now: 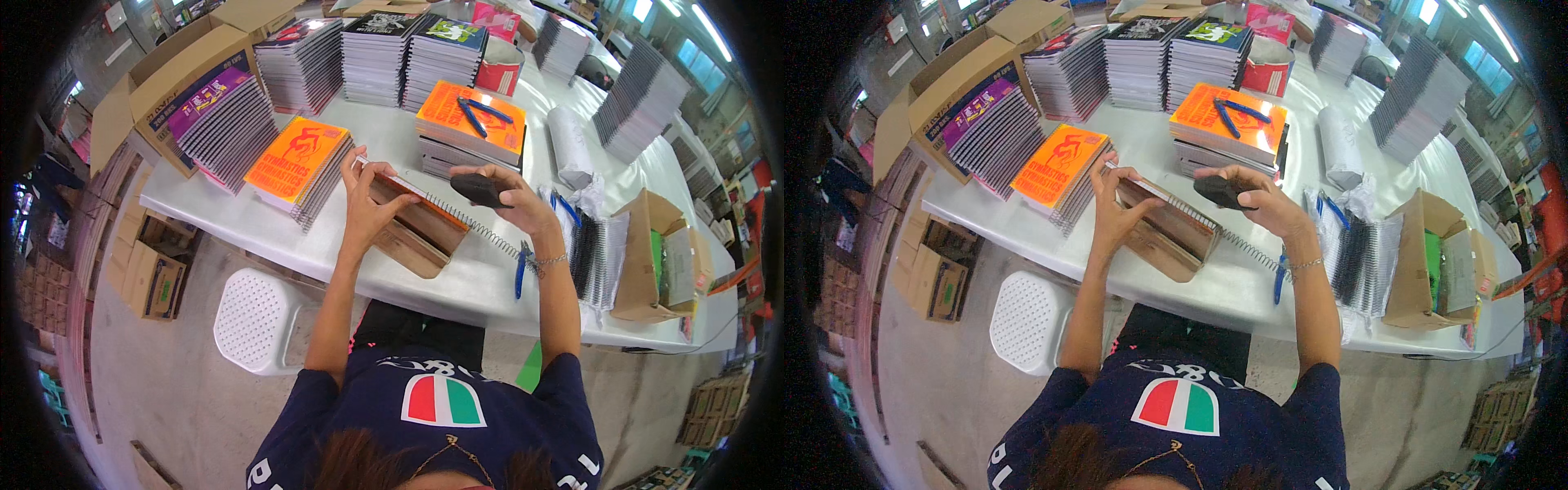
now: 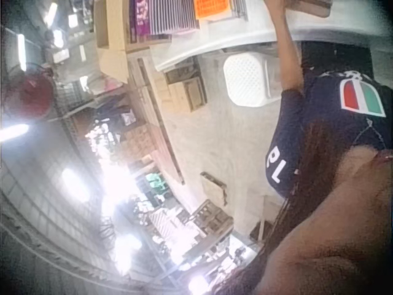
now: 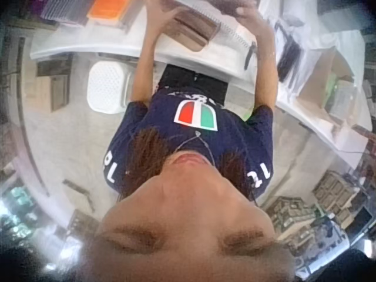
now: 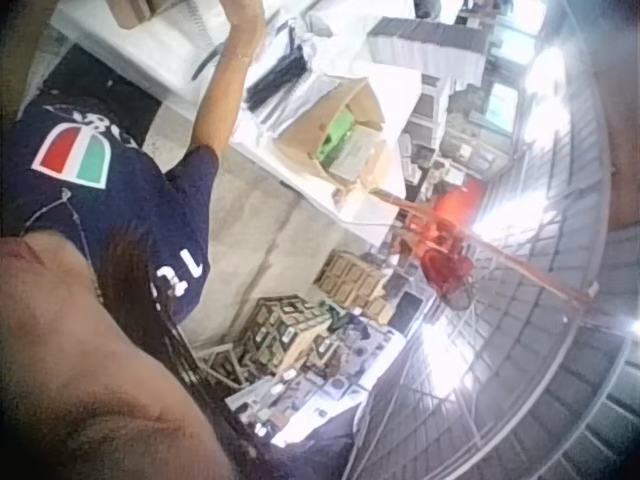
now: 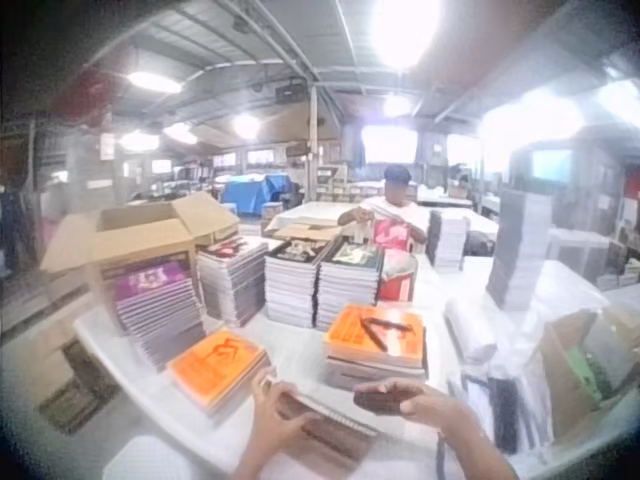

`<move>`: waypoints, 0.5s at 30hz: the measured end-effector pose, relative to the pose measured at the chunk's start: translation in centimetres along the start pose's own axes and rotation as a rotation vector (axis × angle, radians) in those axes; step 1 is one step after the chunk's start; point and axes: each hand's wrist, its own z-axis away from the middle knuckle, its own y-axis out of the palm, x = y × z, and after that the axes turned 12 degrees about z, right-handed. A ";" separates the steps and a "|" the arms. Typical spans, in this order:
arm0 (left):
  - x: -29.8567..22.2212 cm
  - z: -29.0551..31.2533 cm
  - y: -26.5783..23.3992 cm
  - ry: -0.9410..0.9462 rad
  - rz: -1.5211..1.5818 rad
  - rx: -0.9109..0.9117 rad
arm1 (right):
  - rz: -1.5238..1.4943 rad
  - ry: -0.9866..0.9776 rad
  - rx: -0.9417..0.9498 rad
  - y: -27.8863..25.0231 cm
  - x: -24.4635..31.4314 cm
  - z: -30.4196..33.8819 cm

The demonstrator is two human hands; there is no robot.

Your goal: The person places notebook pages and covers into a wooden jig, threads a metal spiral coil through the pre-punched holes by hand, and uses a pair of pliers to cut the wire ends.

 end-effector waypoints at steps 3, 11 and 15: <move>0.0 0.0 0.2 0.011 -0.001 -0.011 | 0.246 -0.073 0.183 0.6 1.6 -1.5; 1.0 0.0 0.1 -0.034 0.034 -0.002 | 0.901 0.054 0.187 1.5 3.6 -3.1; 0.8 0.3 -0.4 -0.033 0.031 0.021 | 0.391 -0.015 0.099 1.4 2.5 -3.0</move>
